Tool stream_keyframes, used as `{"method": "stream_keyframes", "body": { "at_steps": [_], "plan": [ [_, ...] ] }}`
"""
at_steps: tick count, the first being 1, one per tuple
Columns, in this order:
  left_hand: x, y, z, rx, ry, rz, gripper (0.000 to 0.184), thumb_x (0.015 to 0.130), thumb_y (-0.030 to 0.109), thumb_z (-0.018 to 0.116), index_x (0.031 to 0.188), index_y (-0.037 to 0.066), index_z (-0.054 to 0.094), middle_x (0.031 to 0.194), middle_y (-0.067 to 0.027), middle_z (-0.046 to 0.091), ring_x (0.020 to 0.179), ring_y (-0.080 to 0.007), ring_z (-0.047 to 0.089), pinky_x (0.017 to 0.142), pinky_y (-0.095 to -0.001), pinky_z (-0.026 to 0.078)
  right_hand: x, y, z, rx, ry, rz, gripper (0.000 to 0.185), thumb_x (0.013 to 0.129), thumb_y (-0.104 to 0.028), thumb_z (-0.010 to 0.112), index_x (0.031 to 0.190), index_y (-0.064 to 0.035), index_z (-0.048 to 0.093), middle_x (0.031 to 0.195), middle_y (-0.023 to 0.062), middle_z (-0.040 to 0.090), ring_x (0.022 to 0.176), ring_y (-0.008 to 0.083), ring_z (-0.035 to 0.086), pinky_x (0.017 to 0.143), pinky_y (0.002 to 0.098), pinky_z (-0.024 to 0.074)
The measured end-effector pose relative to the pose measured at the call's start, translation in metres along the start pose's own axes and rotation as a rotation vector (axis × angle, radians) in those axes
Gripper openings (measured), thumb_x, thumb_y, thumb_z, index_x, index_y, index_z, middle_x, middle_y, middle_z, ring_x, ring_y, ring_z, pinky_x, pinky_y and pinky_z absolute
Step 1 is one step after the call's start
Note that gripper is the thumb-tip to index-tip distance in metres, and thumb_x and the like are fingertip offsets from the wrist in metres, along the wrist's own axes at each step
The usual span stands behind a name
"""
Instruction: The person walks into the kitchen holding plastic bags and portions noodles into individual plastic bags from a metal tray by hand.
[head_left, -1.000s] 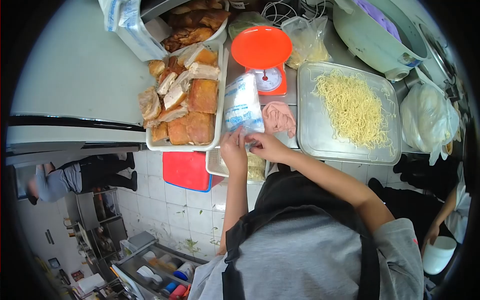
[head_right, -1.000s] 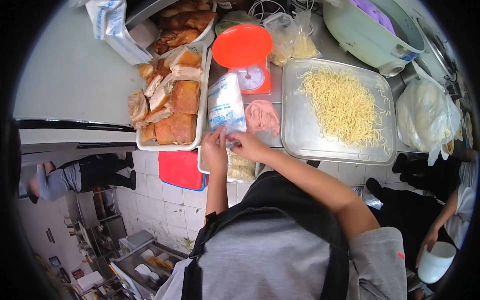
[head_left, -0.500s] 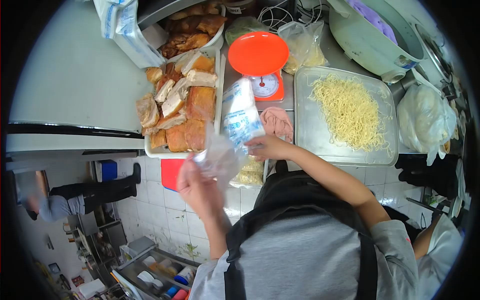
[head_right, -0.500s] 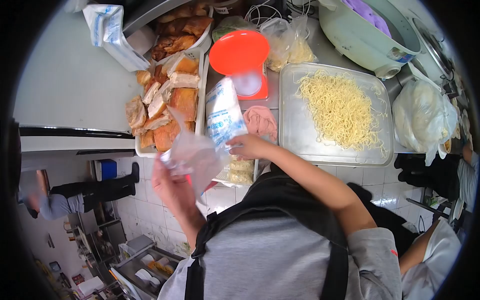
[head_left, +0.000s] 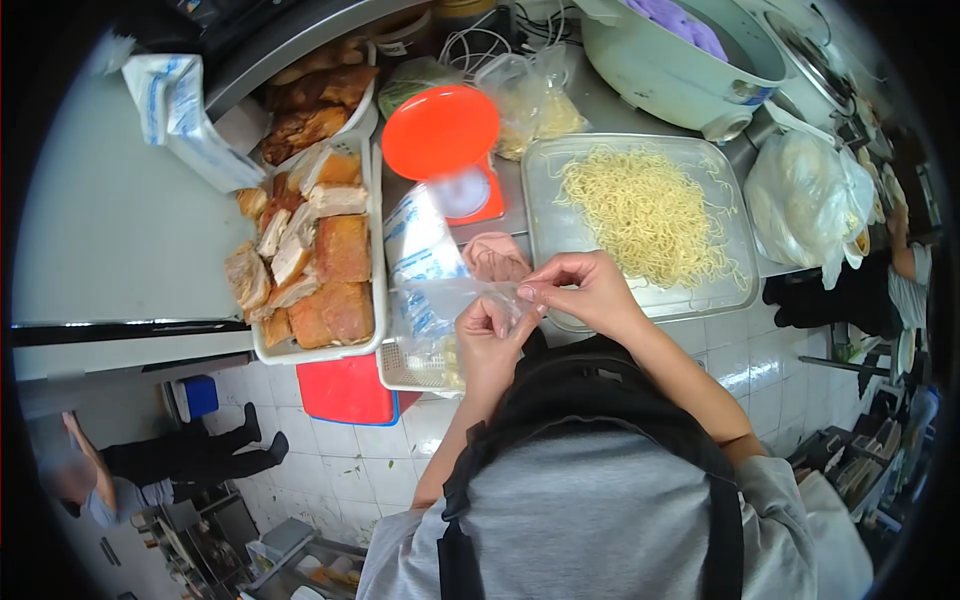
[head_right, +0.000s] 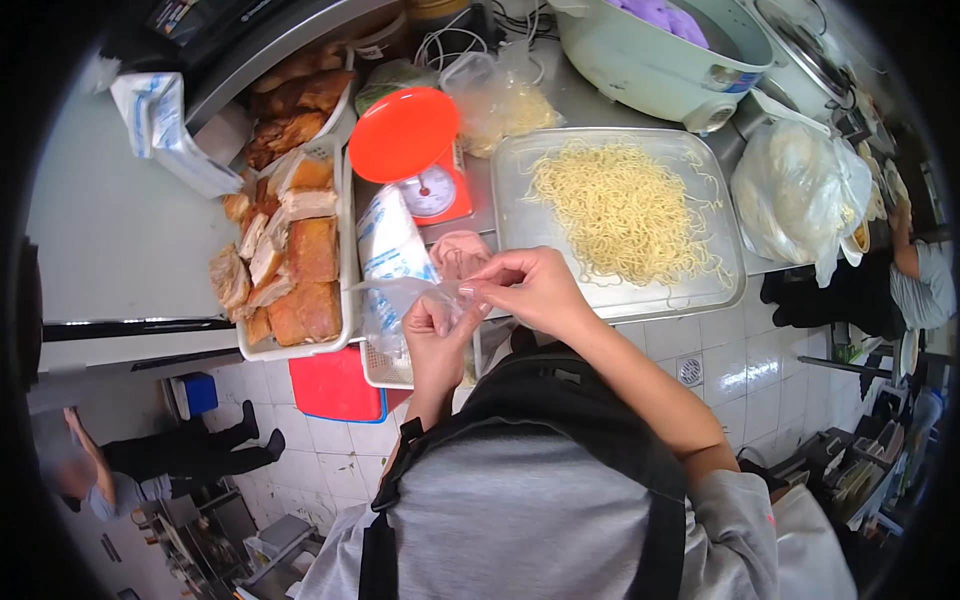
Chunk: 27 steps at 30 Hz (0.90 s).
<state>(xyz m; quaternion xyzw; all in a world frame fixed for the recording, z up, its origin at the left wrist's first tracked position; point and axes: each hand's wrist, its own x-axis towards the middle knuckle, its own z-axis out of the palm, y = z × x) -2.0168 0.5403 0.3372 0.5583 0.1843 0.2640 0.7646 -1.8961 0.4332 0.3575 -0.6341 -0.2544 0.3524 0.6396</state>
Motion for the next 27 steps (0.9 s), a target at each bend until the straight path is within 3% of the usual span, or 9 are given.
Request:
{"method": "stream_keyframes", "body": {
  "at_steps": [5,8,11,12,15,17,21,24,27],
  "plan": [
    [0.007,0.005,0.018,0.132,-0.105,-0.02,0.05,0.075,-0.01,0.075,0.065,0.014,0.032,0.069,0.0046,0.051,0.064,-0.0023,0.046,0.059,-0.02,0.041,-0.017,-0.001,-0.026,0.027,0.208,-0.071,0.014,0.08,-0.012,0.077,0.091,-0.0035,0.073,0.077,0.0004,0.069,0.069,0.0036,0.06,0.063,0.02,0.0483],
    [0.015,-0.003,0.046,0.005,-0.152,-0.053,0.053,0.075,-0.006,0.076,0.064,0.014,0.028,0.066,0.0073,0.041,0.063,-0.001,0.04,0.053,-0.02,0.033,-0.024,-0.02,-0.036,0.0,0.174,-0.217,0.014,0.079,-0.013,0.078,0.086,-0.0024,0.072,0.073,-0.0012,0.067,0.067,0.0036,0.059,0.062,0.0205,0.0485],
    [0.021,-0.012,0.063,0.215,-0.228,-0.065,0.052,0.076,-0.006,0.074,0.064,0.013,0.026,0.066,0.0074,0.033,0.065,-0.0009,0.039,0.054,-0.0197,0.033,-0.027,-0.011,-0.059,-0.215,0.091,-0.243,0.018,0.078,-0.014,0.079,0.088,-0.0019,0.07,0.071,-0.0016,0.065,0.064,0.0038,0.057,0.062,0.0206,0.0483],
    [0.022,-0.014,0.067,0.352,-0.262,-0.064,0.051,0.076,-0.006,0.073,0.065,0.013,0.026,0.066,0.007,0.031,0.066,-0.0012,0.04,0.055,-0.0195,0.034,-0.03,-0.009,-0.067,-0.164,0.086,-0.161,0.018,0.078,-0.013,0.079,0.087,-0.0021,0.07,0.072,-0.0016,0.065,0.064,0.0036,0.057,0.061,0.0203,0.0477],
    [0.028,-0.017,0.075,0.356,-0.357,-0.127,0.05,0.076,-0.007,0.072,0.065,0.012,0.028,0.069,0.005,0.037,0.071,-0.0036,0.044,0.065,-0.0206,0.04,-0.037,-0.001,-0.088,0.023,0.127,0.021,0.016,0.077,-0.01,0.079,0.085,-0.0028,0.067,0.072,-0.0016,0.065,0.063,0.0028,0.055,0.059,0.0196,0.0456],
    [0.027,-0.024,0.086,0.189,-0.361,-0.166,0.047,0.077,-0.006,0.07,0.066,0.012,0.029,0.072,0.0036,0.041,0.074,-0.0055,0.046,0.071,-0.0225,0.041,-0.04,0.008,-0.095,0.201,0.208,0.048,0.014,0.077,-0.008,0.078,0.082,-0.0034,0.065,0.071,-0.0016,0.064,0.062,0.0021,0.053,0.058,0.0192,0.044],
    [0.031,-0.026,0.109,-0.188,-0.114,-0.367,0.037,0.081,-0.007,0.063,0.069,0.012,0.033,0.081,0.0014,0.048,0.079,-0.0084,0.049,0.077,-0.0258,0.042,-0.041,0.017,-0.108,0.073,0.36,-0.037,0.012,0.075,-0.001,0.072,0.075,-0.0045,0.061,0.066,-0.0033,0.058,0.061,0.0013,0.049,0.056,0.0194,0.0417],
    [0.037,-0.023,0.109,-0.505,-0.042,-0.435,0.029,0.08,-0.01,0.055,0.074,0.013,0.037,0.08,0.0011,0.045,0.077,-0.0087,0.048,0.078,-0.0261,0.042,-0.033,0.027,-0.118,-0.07,0.492,-0.065,0.013,0.072,0.003,0.069,0.073,-0.0046,0.058,0.063,-0.0049,0.052,0.058,0.0018,0.045,0.054,0.0195,0.0392],
    [0.039,-0.023,0.108,-0.601,-0.309,-0.436,0.031,0.075,-0.015,0.052,0.076,0.013,0.039,0.082,0.0015,0.041,0.075,-0.0091,0.045,0.075,-0.0255,0.041,-0.028,0.073,-0.152,-0.174,0.66,-0.058,0.015,0.07,0.006,0.066,0.069,-0.0045,0.055,0.06,-0.0049,0.048,0.056,0.0027,0.042,0.053,0.0192,0.0362]
  ]
}}
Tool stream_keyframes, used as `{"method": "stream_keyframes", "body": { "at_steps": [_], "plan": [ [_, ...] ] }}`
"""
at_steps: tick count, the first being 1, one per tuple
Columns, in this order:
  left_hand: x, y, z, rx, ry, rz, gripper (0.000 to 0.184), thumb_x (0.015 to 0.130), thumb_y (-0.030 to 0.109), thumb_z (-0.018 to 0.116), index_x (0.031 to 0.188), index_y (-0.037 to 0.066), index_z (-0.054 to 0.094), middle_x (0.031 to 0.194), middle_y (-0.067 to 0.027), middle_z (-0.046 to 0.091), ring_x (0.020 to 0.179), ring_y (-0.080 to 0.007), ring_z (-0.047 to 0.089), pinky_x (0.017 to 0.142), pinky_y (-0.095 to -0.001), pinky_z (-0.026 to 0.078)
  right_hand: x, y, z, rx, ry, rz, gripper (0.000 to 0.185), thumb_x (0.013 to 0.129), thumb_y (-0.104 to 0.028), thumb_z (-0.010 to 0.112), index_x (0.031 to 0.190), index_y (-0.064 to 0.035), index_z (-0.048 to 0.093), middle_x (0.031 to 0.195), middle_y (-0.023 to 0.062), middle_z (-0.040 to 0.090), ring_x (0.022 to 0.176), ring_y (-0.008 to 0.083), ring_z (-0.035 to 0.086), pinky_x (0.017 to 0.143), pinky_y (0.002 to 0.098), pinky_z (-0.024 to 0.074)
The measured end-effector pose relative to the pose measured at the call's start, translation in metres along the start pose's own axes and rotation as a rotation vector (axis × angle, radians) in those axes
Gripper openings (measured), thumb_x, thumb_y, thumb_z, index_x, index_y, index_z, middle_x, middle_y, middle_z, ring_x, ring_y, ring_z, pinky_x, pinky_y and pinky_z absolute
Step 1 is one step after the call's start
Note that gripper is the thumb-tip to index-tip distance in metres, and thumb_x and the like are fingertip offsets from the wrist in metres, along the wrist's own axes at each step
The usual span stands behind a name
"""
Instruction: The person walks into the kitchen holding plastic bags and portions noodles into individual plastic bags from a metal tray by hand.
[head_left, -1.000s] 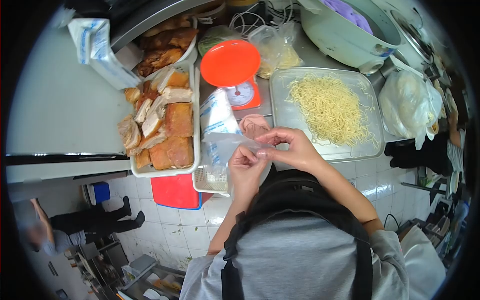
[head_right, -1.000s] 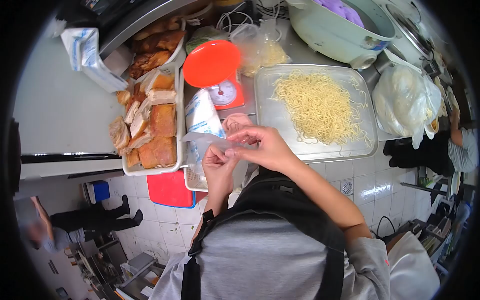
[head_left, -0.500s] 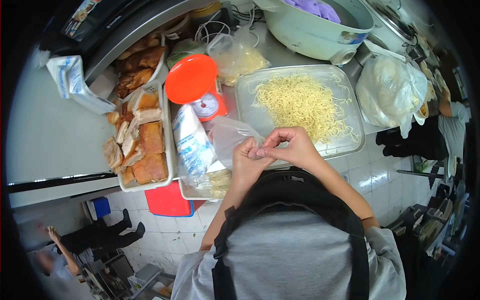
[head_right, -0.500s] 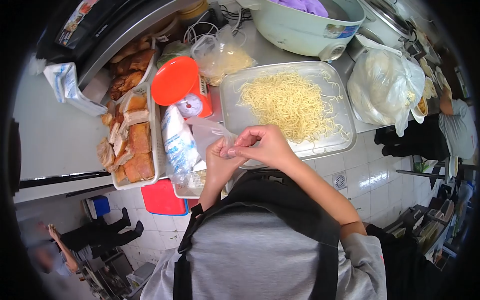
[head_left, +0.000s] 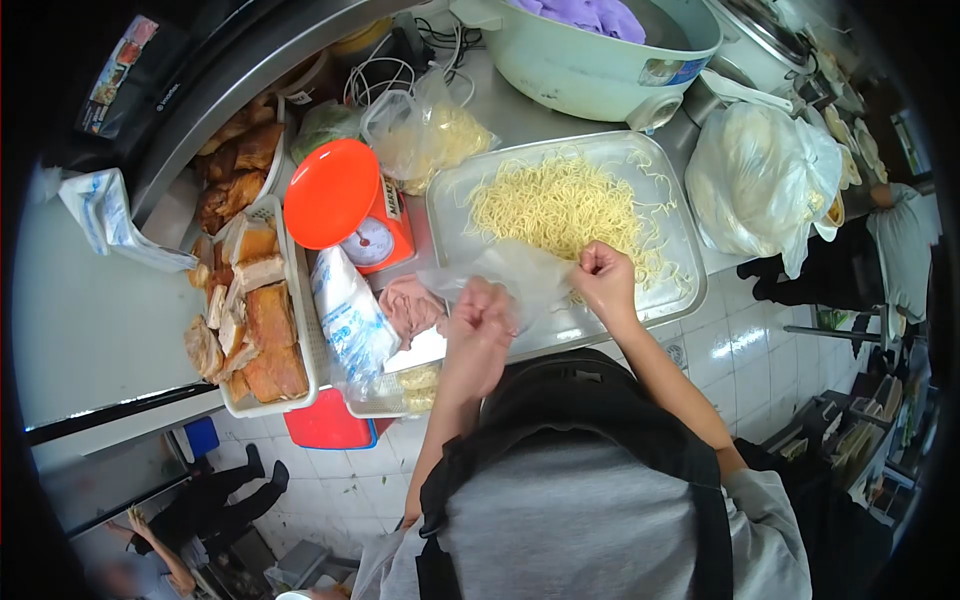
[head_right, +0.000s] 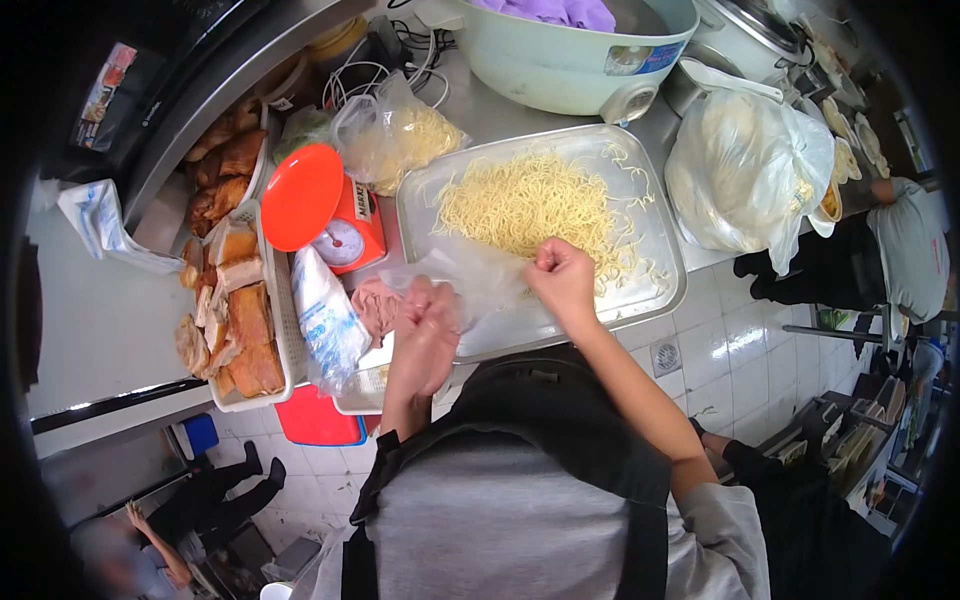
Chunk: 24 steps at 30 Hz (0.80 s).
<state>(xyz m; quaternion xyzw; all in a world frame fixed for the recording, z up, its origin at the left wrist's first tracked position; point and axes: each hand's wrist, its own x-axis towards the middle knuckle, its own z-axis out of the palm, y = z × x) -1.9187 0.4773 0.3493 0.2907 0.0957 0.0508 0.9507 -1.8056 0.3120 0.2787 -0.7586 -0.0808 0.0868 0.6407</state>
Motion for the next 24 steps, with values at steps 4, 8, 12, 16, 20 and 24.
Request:
{"method": "stream_keyframes", "body": {
  "at_steps": [4,8,12,16,20,24],
  "plan": [
    [0.0,-0.003,0.002,0.732,-0.015,0.266,0.03,0.075,-0.016,0.054,0.075,0.01,0.038,0.083,0.0014,0.037,0.074,-0.0081,0.042,0.068,-0.0233,0.038,0.006,0.004,-0.023,-0.414,0.125,-0.303,0.017,0.07,0.011,0.061,0.07,-0.0057,0.064,0.081,0.0053,0.055,0.073,0.0147,0.052,0.064,0.0284,0.0433],
    [0.016,-0.018,-0.017,1.542,0.016,0.508,0.027,0.068,-0.018,0.058,0.084,0.003,0.064,0.096,-0.0095,0.049,0.084,-0.0201,0.051,0.076,-0.0281,0.044,0.003,-0.029,-0.029,-0.916,-0.036,-0.569,0.046,0.067,0.009,0.062,0.099,-0.0214,0.074,0.116,0.0138,0.056,0.103,0.0343,0.053,0.084,0.0449,0.0456],
    [0.054,0.009,0.01,2.281,0.145,0.747,0.046,0.071,-0.01,0.059,0.114,0.007,0.063,0.125,-0.021,0.048,0.107,-0.0351,0.048,0.093,-0.038,0.043,0.018,-0.107,-0.033,-1.055,-0.28,-0.228,0.057,0.072,0.005,0.062,0.122,-0.0231,0.063,0.107,0.0141,0.065,0.082,0.0307,0.063,0.075,0.0428,0.051],
    [0.053,0.028,0.034,1.793,0.07,0.92,0.061,0.076,-0.006,0.056,0.135,0.007,0.05,0.143,-0.0281,0.032,0.123,-0.0431,0.041,0.104,-0.0459,0.037,0.008,-0.132,-0.048,-0.705,-0.051,-0.717,0.074,0.073,0.003,0.061,0.142,-0.015,0.041,0.091,0.0168,0.069,0.066,0.0299,0.064,0.062,0.04,0.0522],
    [0.055,-0.028,-0.037,2.38,0.101,0.449,0.067,0.08,-0.006,0.055,0.144,0.004,0.038,0.147,-0.0299,0.025,0.131,-0.044,0.037,0.106,-0.0479,0.034,0.008,-0.062,-0.049,-0.789,-0.133,-0.498,0.066,0.069,0.001,0.066,0.133,-0.0066,0.052,0.082,0.0176,0.067,0.057,0.0271,0.062,0.053,0.0348,0.0497],
    [0.034,0.007,0.007,1.728,-0.004,0.878,0.064,0.079,-0.006,0.052,0.142,-0.002,0.038,0.152,-0.0309,0.017,0.137,-0.0443,0.03,0.109,-0.0495,0.032,-0.001,-0.114,-0.046,-0.392,0.147,-0.789,0.044,0.069,-0.007,0.069,0.114,-0.0036,0.067,0.068,0.0159,0.062,0.051,0.0271,0.058,0.051,0.0341,0.048]
  ]
}}
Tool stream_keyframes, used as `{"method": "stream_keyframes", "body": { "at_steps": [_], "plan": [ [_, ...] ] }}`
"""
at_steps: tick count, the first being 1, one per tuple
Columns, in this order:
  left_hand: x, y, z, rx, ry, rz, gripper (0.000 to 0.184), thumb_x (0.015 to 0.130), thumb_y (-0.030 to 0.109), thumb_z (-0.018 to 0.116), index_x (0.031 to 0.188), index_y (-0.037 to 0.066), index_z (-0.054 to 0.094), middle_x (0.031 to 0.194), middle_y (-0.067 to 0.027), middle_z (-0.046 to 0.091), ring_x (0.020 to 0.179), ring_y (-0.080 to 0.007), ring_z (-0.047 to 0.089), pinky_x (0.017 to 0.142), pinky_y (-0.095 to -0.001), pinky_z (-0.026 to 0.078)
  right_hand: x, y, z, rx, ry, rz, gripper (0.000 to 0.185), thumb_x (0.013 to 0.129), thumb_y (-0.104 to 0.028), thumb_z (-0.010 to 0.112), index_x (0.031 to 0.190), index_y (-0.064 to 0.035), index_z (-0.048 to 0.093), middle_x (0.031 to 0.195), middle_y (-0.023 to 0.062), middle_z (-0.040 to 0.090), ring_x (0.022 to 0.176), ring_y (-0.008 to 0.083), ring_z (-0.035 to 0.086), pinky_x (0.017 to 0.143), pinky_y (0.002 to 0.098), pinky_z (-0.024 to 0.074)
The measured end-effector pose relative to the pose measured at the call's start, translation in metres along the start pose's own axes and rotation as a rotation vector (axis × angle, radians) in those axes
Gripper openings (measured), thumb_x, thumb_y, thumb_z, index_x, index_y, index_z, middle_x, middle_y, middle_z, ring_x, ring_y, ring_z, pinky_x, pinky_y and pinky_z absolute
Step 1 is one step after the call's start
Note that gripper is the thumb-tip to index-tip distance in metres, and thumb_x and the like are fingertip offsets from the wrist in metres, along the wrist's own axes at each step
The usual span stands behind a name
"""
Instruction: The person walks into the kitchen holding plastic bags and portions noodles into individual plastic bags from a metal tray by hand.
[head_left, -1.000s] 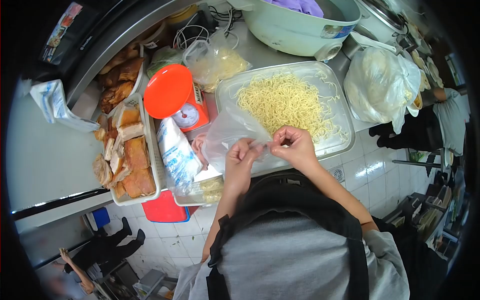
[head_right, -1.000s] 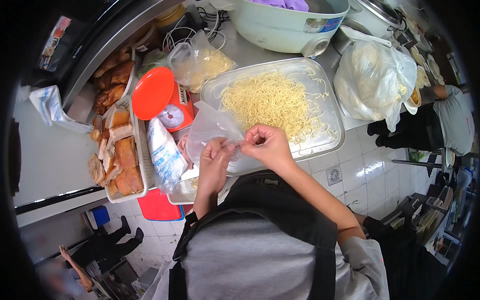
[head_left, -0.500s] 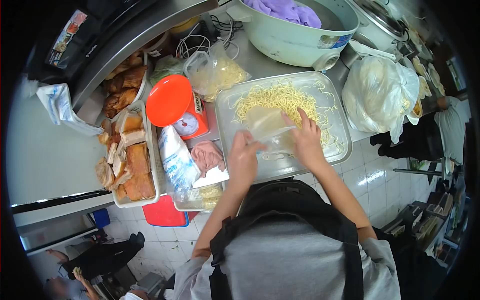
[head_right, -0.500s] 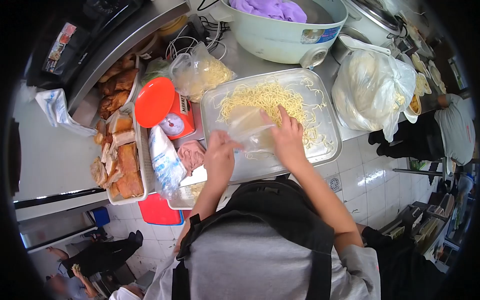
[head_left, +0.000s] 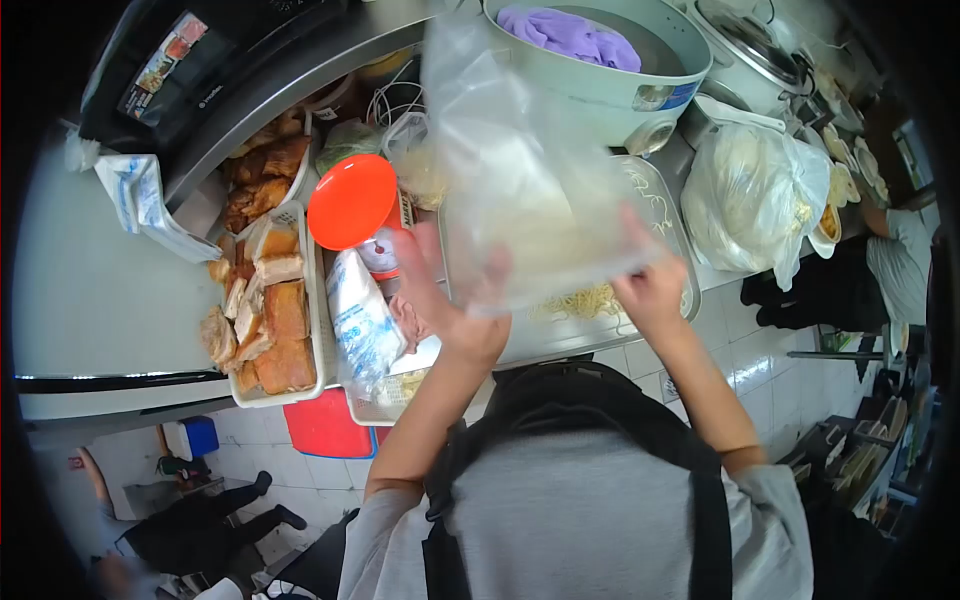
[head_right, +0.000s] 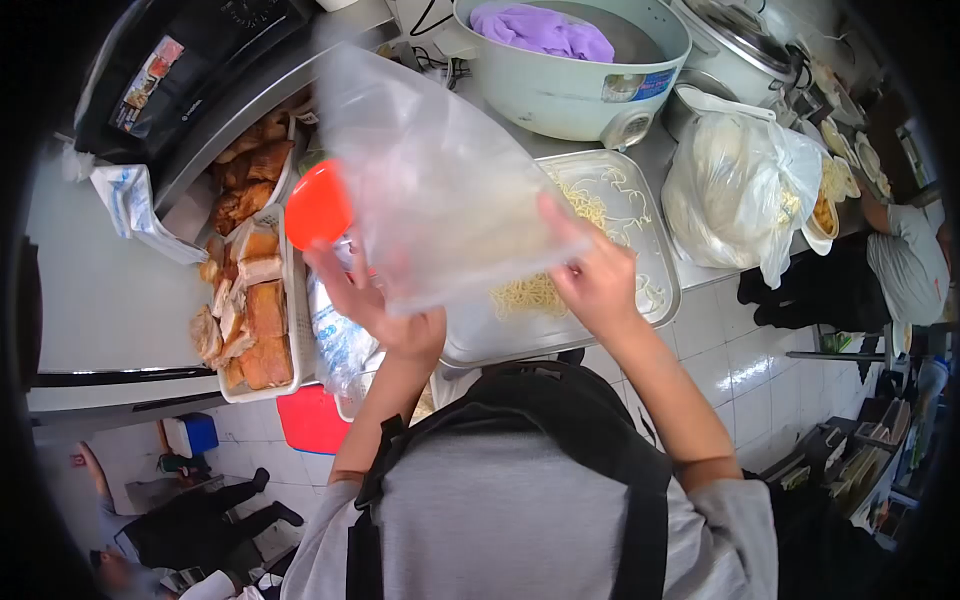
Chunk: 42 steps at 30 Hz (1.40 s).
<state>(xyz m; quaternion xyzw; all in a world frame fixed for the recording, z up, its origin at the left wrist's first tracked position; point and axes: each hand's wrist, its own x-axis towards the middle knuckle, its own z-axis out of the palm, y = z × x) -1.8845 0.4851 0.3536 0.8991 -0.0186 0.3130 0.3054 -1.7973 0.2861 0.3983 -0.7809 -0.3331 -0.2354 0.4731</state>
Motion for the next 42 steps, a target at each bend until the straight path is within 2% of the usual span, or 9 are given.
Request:
{"method": "stream_keyframes", "body": {
  "at_steps": [1,4,7,10,12,17,28,33,42],
  "plan": [
    [-0.007,-0.008,0.002,0.074,-0.137,-0.077,0.062,0.078,-0.007,0.051,0.139,-0.003,0.042,0.152,-0.0312,0.019,0.135,-0.0444,0.035,0.108,-0.0487,0.035,-0.001,0.016,0.002,0.093,0.087,-0.227,0.023,0.075,-0.012,0.068,0.096,-0.0008,0.07,0.067,0.0129,0.061,0.048,0.0241,0.056,0.05,0.0329,0.0471],
    [-0.015,-0.032,0.011,0.496,-0.786,-0.219,0.056,0.075,-0.012,0.049,0.13,-0.003,0.054,0.151,-0.0283,0.025,0.127,-0.0432,0.046,0.103,-0.0442,0.043,-0.031,0.101,0.028,0.038,-0.493,0.075,0.017,0.08,-0.018,0.07,0.081,-0.0015,0.069,0.066,0.0074,0.061,0.054,0.0201,0.06,0.055,0.0325,0.049],
    [-0.017,-0.031,-0.01,0.364,-0.422,-0.162,0.052,0.074,-0.013,0.047,0.121,0.0,0.062,0.152,-0.0213,0.03,0.124,-0.0404,0.049,0.095,-0.0382,0.05,-0.057,0.17,0.036,0.35,-0.381,1.047,0.03,0.08,-0.032,0.075,0.097,-0.0077,0.07,0.088,0.0106,0.066,0.079,0.0236,0.065,0.07,0.0366,0.0521],
    [0.018,0.004,-0.049,0.103,-0.375,-0.431,0.052,0.073,-0.013,0.046,0.12,0.003,0.063,0.153,-0.0164,0.03,0.127,-0.0377,0.048,0.094,-0.0348,0.049,-0.029,0.145,0.053,-0.152,-0.252,0.351,0.051,0.074,-0.039,0.079,0.117,-0.0159,0.063,0.117,0.0165,0.058,0.103,0.0288,0.061,0.085,0.0388,0.0509],
    [0.016,-0.004,-0.047,0.116,-0.277,-0.279,0.05,0.072,-0.015,0.046,0.116,0.0,0.063,0.153,-0.0202,0.028,0.132,-0.0369,0.043,0.096,-0.0361,0.047,-0.027,0.111,0.078,-0.455,-0.451,0.221,0.065,0.07,-0.04,0.081,0.126,-0.0192,0.056,0.126,0.0186,0.049,0.11,0.0312,0.057,0.088,0.0397,0.0508],
    [0.02,0.001,-0.056,0.209,0.124,-0.287,0.054,0.071,-0.015,0.045,0.123,-0.002,0.054,0.15,-0.0248,0.03,0.137,-0.0399,0.035,0.104,-0.0413,0.038,-0.016,0.12,0.097,-0.442,-0.852,0.477,0.072,0.059,-0.036,0.085,0.123,-0.0214,0.056,0.119,0.0173,0.054,0.105,0.0354,0.06,0.089,0.0426,0.0511],
    [-0.006,-0.035,-0.093,0.165,0.456,-0.417,0.057,0.074,-0.009,0.042,0.13,-0.004,0.047,0.144,-0.0268,0.035,0.139,-0.0408,0.029,0.112,-0.0456,0.026,0.123,0.024,-0.03,0.114,-0.357,0.24,0.04,0.07,-0.019,0.077,0.104,-0.0096,0.059,0.093,0.0021,0.065,0.086,0.011,0.062,0.078,0.027,0.0513],
    [-0.004,-0.03,-0.089,0.168,0.405,-0.416,0.067,0.075,-0.007,0.043,0.142,-0.003,0.036,0.144,-0.0286,0.033,0.139,-0.0422,0.029,0.112,-0.045,0.025,0.205,-0.069,-0.074,-0.081,-0.03,-0.2,0.036,0.085,-0.03,0.068,0.109,-0.0031,0.065,0.107,0.009,0.065,0.097,0.0126,0.062,0.088,0.0237,0.052],
    [-0.005,-0.029,-0.081,0.119,0.432,-0.39,0.068,0.078,-0.007,0.045,0.145,-0.002,0.032,0.144,-0.029,0.031,0.137,-0.042,0.032,0.109,-0.0436,0.031,0.206,-0.079,-0.163,-0.077,-0.099,-0.153,0.043,0.077,-0.023,0.069,0.115,-0.0051,0.06,0.111,0.011,0.064,0.103,0.0177,0.061,0.092,0.032,0.051]
  ]
}}
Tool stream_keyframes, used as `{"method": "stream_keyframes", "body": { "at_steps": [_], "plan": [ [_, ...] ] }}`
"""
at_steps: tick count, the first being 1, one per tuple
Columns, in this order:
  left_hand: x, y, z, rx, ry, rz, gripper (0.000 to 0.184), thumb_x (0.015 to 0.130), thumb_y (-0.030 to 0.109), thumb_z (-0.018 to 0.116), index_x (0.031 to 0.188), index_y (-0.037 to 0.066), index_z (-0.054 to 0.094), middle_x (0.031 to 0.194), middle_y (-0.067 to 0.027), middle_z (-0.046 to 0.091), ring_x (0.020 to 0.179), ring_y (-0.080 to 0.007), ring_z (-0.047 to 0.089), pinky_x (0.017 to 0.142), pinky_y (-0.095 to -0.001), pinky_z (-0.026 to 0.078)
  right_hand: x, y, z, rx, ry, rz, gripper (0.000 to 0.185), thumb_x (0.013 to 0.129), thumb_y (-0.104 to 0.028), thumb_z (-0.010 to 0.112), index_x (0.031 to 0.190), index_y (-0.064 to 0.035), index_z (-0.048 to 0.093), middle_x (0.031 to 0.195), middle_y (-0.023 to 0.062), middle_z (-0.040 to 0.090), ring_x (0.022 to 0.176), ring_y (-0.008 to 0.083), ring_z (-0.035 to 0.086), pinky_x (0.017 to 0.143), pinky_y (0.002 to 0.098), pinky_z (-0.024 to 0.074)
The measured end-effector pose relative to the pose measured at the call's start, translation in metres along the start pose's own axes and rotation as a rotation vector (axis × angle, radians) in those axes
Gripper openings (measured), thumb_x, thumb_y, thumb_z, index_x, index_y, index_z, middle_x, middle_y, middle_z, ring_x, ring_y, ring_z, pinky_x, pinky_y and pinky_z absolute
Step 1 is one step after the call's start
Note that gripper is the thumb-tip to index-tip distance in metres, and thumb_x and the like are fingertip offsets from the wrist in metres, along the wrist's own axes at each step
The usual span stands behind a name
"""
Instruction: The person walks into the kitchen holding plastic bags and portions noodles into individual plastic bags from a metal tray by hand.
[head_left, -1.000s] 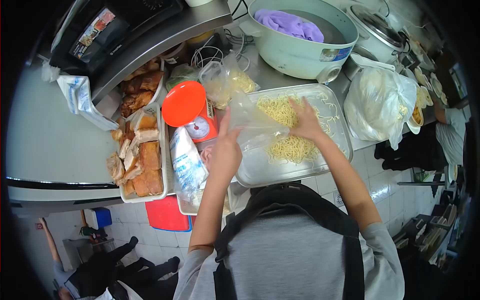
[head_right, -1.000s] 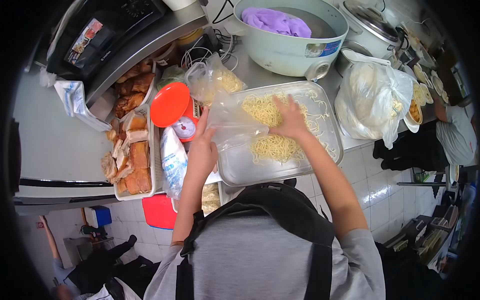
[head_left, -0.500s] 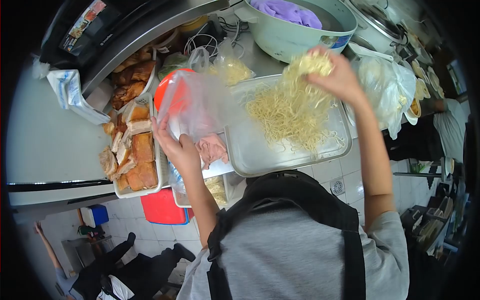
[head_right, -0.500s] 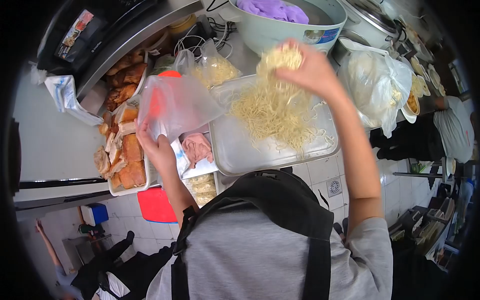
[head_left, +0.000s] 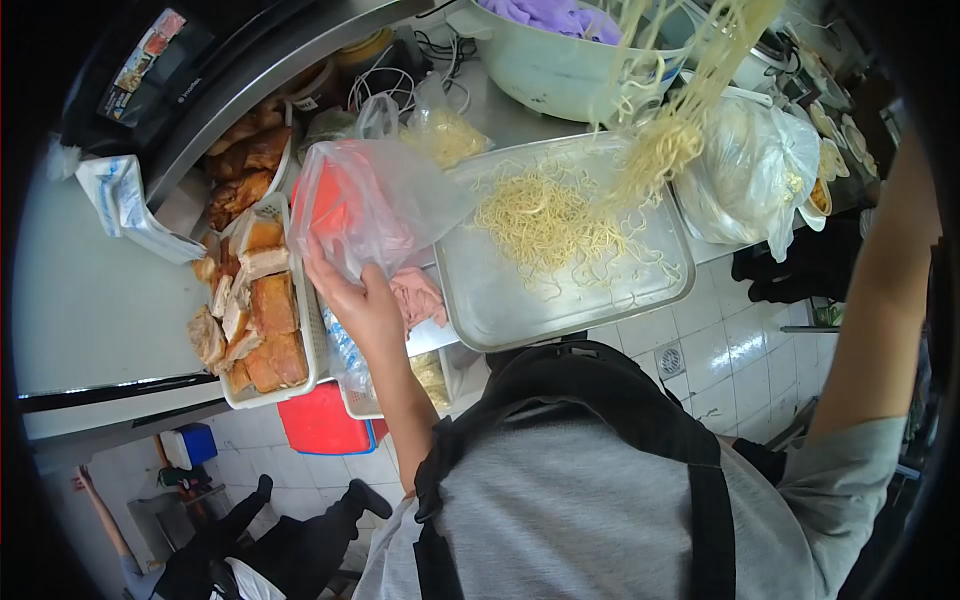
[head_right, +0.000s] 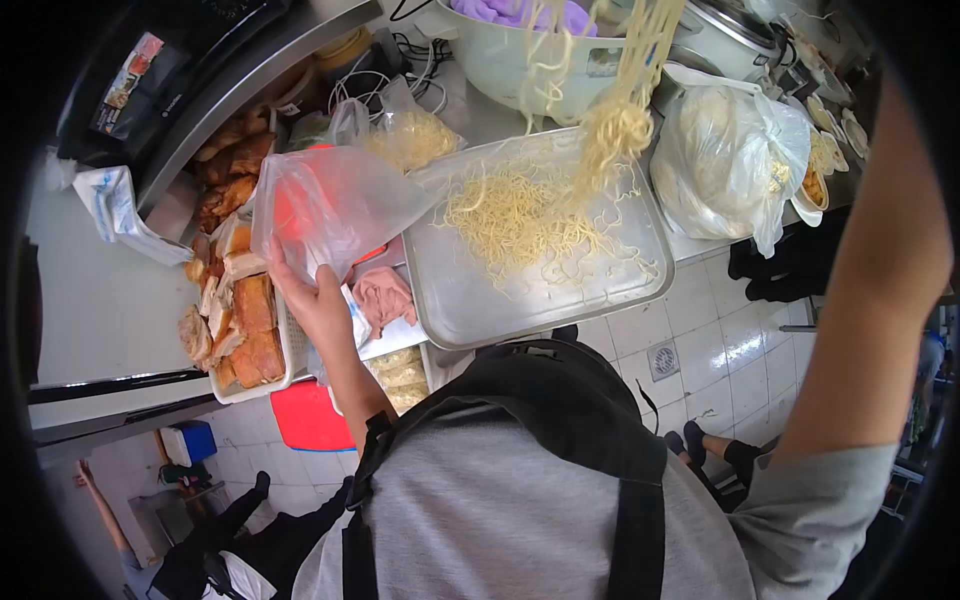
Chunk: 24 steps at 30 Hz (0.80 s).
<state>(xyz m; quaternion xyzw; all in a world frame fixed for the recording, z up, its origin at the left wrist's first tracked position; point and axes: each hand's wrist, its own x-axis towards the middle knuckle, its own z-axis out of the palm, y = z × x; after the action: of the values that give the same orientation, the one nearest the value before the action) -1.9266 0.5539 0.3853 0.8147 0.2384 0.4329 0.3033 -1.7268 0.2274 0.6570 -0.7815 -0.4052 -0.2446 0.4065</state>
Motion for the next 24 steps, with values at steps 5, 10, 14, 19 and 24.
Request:
{"method": "stream_keyframes", "body": {
  "at_steps": [5,10,14,19,24],
  "plan": [
    [-0.003,0.01,0.002,-0.191,0.0,-0.08,0.071,0.077,-0.009,0.045,0.146,-0.001,0.031,0.145,-0.0234,0.032,0.137,-0.0342,0.035,0.109,-0.0393,0.033,-0.02,0.002,-0.021,-0.142,-0.087,0.077,0.049,0.073,-0.019,0.069,0.119,-0.0064,0.058,0.113,0.0115,0.063,0.105,0.0201,0.06,0.096,0.0356,0.0492],
    [-0.01,-0.002,0.005,-0.228,-0.051,-0.093,0.076,0.073,-0.009,0.048,0.146,-0.001,0.03,0.14,-0.026,0.036,0.132,-0.0383,0.038,0.103,-0.0393,0.038,-0.005,-0.01,0.005,-0.248,-0.261,0.1,0.057,0.068,-0.015,0.069,0.123,-0.0078,0.055,0.115,0.012,0.061,0.108,0.0226,0.059,0.099,0.0393,0.0474],
    [-0.012,-0.005,0.005,-0.176,-0.044,-0.043,0.075,0.073,-0.009,0.048,0.145,-0.001,0.031,0.138,-0.0263,0.038,0.129,-0.0405,0.041,0.107,-0.0416,0.032,0.013,-0.037,0.04,-0.311,-0.395,0.084,0.063,0.065,-0.012,0.069,0.126,-0.0089,0.053,0.116,0.0124,0.061,0.11,0.0246,0.058,0.102,0.0421,0.0459],
    [-0.009,-0.001,0.006,-0.195,-0.076,-0.026,0.076,0.072,-0.01,0.048,0.145,-0.002,0.031,0.138,-0.0265,0.038,0.128,-0.0418,0.041,0.107,-0.0418,0.032,-0.01,-0.018,0.078,-0.336,-0.056,0.106,0.068,0.062,-0.01,0.07,0.128,-0.0093,0.052,0.117,0.0127,0.061,0.109,0.0271,0.059,0.103,0.0422,0.045],
    [-0.013,0.009,0.01,-0.256,-0.135,-0.041,0.077,0.071,-0.012,0.046,0.145,-0.002,0.031,0.14,-0.0256,0.036,0.129,-0.0401,0.041,0.105,-0.0401,0.038,-0.021,0.015,0.062,-0.242,-0.502,0.191,0.044,0.06,-0.009,0.071,0.104,-0.0034,0.068,0.091,0.012,0.07,0.085,0.021,0.067,0.08,0.0326,0.0528]
  ]
}}
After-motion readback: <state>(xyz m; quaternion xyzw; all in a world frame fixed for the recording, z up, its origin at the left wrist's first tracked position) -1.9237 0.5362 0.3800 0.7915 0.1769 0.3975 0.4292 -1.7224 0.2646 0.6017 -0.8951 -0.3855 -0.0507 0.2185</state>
